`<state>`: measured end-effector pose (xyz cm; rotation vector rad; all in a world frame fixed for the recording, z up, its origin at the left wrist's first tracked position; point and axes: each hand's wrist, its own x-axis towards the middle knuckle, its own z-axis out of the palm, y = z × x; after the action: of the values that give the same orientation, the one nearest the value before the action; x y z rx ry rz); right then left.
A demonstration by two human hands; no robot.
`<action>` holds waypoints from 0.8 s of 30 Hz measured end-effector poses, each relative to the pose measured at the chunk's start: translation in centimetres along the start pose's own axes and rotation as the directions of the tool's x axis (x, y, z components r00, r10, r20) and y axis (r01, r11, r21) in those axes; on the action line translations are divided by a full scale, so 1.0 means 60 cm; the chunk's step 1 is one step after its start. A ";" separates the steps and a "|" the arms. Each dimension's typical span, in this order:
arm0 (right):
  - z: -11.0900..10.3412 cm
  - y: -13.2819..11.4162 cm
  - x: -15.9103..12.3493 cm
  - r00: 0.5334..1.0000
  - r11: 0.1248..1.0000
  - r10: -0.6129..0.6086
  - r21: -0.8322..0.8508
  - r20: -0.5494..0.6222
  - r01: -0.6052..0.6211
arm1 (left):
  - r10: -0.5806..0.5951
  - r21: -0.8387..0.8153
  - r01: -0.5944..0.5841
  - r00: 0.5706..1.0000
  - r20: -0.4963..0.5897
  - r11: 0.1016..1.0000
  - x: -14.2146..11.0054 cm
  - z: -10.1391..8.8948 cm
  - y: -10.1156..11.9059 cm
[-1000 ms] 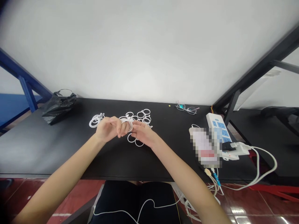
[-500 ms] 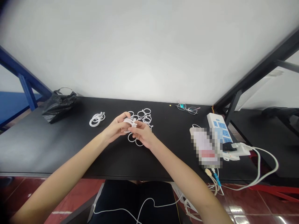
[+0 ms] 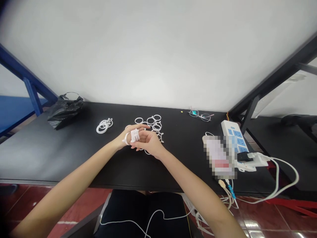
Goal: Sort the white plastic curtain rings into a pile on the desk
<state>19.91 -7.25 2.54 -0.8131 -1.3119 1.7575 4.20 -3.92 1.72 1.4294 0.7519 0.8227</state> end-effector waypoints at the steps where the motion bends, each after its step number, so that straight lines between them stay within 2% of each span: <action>1: 0.001 -0.001 0.000 1.000 1.000 0.005 -0.015 -0.008 -0.005 | -0.001 -0.001 0.001 0.999 0.035 1.000 0.000 -0.001 -0.002; 3: 0.002 -0.002 0.000 0.999 0.999 0.027 -0.040 -0.018 -0.027 | 0.017 0.008 -0.017 0.998 0.063 1.000 0.001 -0.004 -0.006; 6: 0.004 -0.002 0.001 0.997 0.995 0.082 -0.062 -0.005 -0.083 | 0.057 0.091 -0.060 0.997 0.042 0.994 0.002 -0.007 -0.005; 9: 0.008 0.005 0.002 0.993 0.988 0.119 -0.095 -0.011 -0.120 | 0.049 0.156 -0.052 0.999 0.023 0.986 0.003 -0.008 -0.002; 13: 0.011 0.020 0.003 0.987 0.992 -0.034 -0.129 -0.154 0.014 | -0.008 0.066 0.015 0.995 -0.101 0.998 0.002 -0.001 0.004; 16: 0.012 0.025 0.002 0.988 0.980 -0.132 -0.160 -0.082 0.118 | -0.078 -0.054 0.069 0.981 -0.175 0.996 -0.002 0.006 0.012; 18: 0.013 0.025 0.000 0.984 0.967 -0.171 -0.200 -0.043 0.159 | -0.138 -0.126 0.117 0.976 -0.168 0.985 -0.005 0.011 0.016; 20: 0.015 0.024 -0.002 0.977 0.955 -0.203 -0.235 -0.071 0.181 | -0.168 -0.173 0.143 0.975 -0.144 0.974 -0.008 0.017 0.019; 24: 0.013 0.020 -0.002 0.983 0.971 -0.153 -0.202 -0.099 0.130 | -0.134 -0.140 0.118 0.984 -0.115 0.983 -0.010 0.020 0.021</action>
<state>19.04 -7.95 1.59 -0.8913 -1.4442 1.4660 4.83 -5.08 2.99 1.2083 0.8577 0.8525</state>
